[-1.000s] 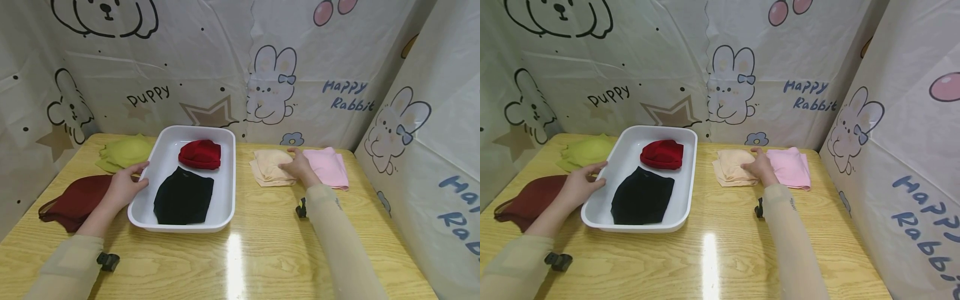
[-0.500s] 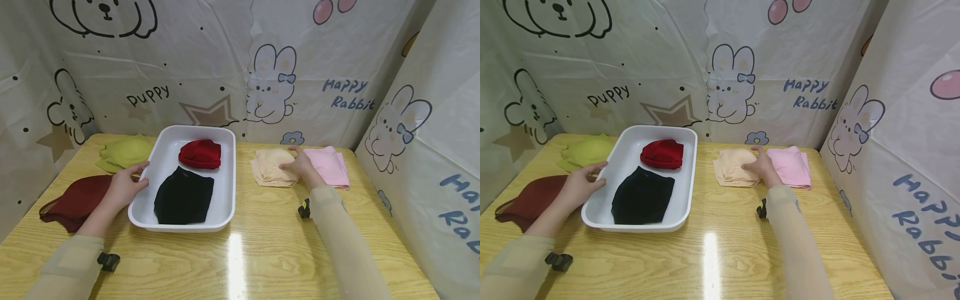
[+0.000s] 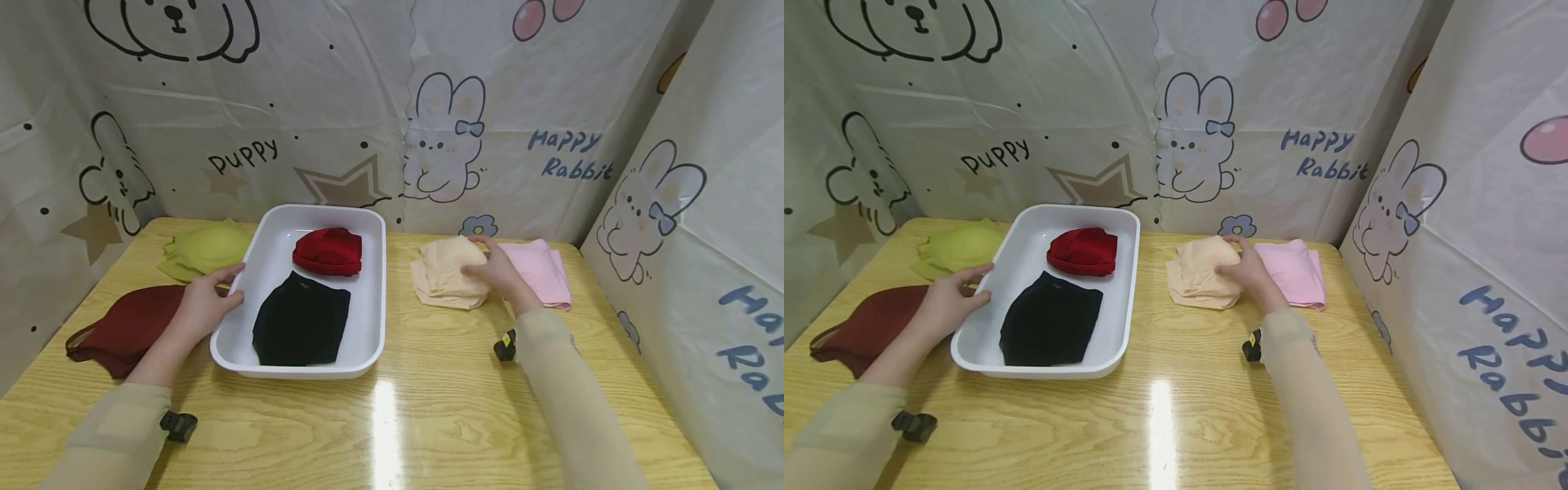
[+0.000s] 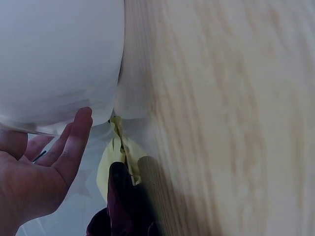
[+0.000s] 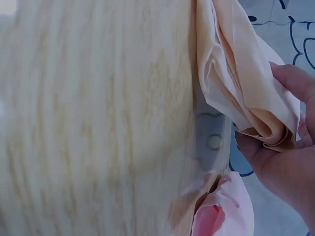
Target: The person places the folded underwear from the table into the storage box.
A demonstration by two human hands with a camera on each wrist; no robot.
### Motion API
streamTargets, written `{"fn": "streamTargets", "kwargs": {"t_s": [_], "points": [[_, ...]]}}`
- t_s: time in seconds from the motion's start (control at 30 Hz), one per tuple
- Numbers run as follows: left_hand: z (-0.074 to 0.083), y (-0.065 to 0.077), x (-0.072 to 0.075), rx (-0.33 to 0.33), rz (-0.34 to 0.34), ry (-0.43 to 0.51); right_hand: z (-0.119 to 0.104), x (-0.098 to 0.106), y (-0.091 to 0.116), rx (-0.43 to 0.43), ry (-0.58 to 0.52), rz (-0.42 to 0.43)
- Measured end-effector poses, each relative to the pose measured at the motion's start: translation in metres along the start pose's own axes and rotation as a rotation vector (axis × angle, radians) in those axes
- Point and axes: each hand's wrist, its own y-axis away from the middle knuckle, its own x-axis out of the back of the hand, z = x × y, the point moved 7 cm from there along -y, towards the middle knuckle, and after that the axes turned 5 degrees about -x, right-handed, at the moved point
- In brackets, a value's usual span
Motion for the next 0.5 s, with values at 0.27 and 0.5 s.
{"fn": "streamTargets", "kwargs": {"t_s": [0.27, 0.5], "points": [[0.001, 0.001, 0.000, -0.001, 0.002, 0.004, -0.009, 0.003, 0.008, 0.038, -0.001, 0.032], [0.000, 0.000, 0.000, 0.023, -0.014, 0.001, -0.020, 0.006, 0.017, 0.078, -0.041, 0.055]]}}
